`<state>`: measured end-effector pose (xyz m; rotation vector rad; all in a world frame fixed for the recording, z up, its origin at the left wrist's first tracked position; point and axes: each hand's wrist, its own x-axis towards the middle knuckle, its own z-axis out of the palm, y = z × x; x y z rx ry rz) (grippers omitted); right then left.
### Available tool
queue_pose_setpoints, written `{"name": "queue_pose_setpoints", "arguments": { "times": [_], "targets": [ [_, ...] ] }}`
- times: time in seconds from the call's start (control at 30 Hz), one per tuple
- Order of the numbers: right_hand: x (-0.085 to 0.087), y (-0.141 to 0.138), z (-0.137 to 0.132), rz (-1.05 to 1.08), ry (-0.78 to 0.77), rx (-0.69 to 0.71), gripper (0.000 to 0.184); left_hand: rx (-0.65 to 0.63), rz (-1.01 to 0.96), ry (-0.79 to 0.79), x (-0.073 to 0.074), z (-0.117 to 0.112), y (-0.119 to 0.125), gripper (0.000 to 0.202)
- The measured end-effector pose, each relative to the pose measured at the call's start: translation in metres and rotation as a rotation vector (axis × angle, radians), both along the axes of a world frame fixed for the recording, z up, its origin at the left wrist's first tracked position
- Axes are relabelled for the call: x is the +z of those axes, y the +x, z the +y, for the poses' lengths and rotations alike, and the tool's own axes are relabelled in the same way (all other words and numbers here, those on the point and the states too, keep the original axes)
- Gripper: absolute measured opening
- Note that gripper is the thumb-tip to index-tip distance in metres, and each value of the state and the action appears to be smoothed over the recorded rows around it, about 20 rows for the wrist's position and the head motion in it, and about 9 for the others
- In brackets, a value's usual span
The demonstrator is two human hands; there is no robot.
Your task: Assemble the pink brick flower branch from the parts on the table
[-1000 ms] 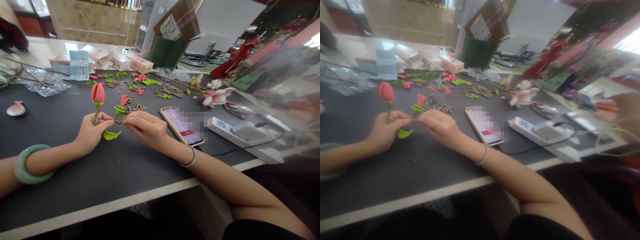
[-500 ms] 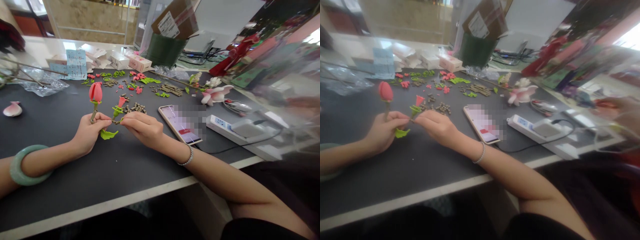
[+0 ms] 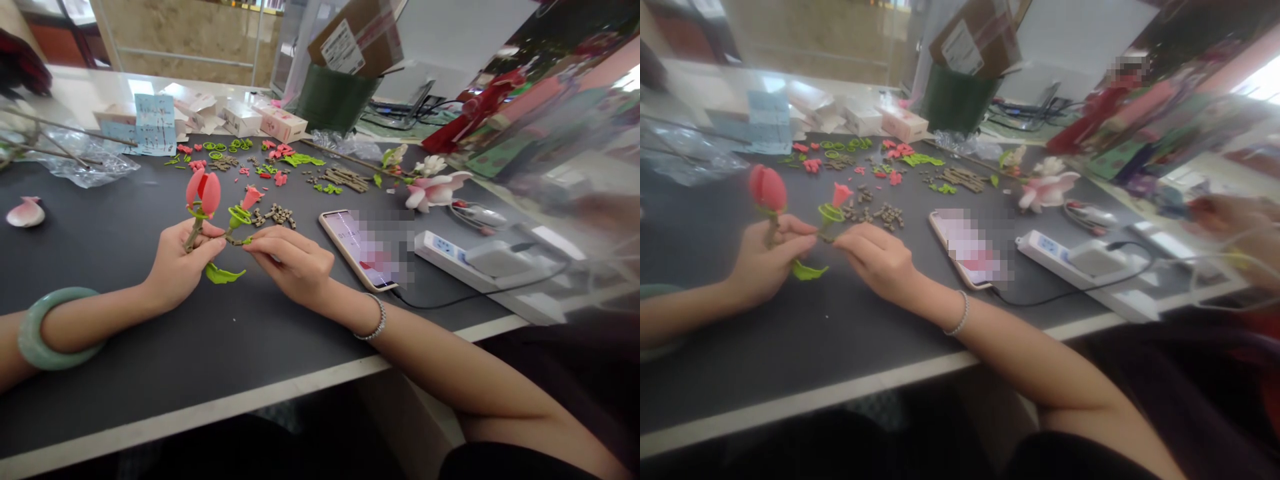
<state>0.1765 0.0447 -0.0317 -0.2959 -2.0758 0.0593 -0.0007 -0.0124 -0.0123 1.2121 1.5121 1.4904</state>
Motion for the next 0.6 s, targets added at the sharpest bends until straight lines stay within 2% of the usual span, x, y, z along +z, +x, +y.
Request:
{"name": "queue_pose_setpoints", "arguments": {
  "times": [0.47,0.6],
  "targets": [
    [-0.0013,-0.0017,0.0019,-0.024,-0.035,0.052,0.014,-0.019,0.003,-0.014,-0.0001,0.0025,-0.0008,0.017],
    [0.0006,-0.0032,0.0021,-0.030,-0.149,0.062,0.008,0.017,0.098,0.012,-0.0004,0.0014,-0.0008,0.017]
  ]
}}
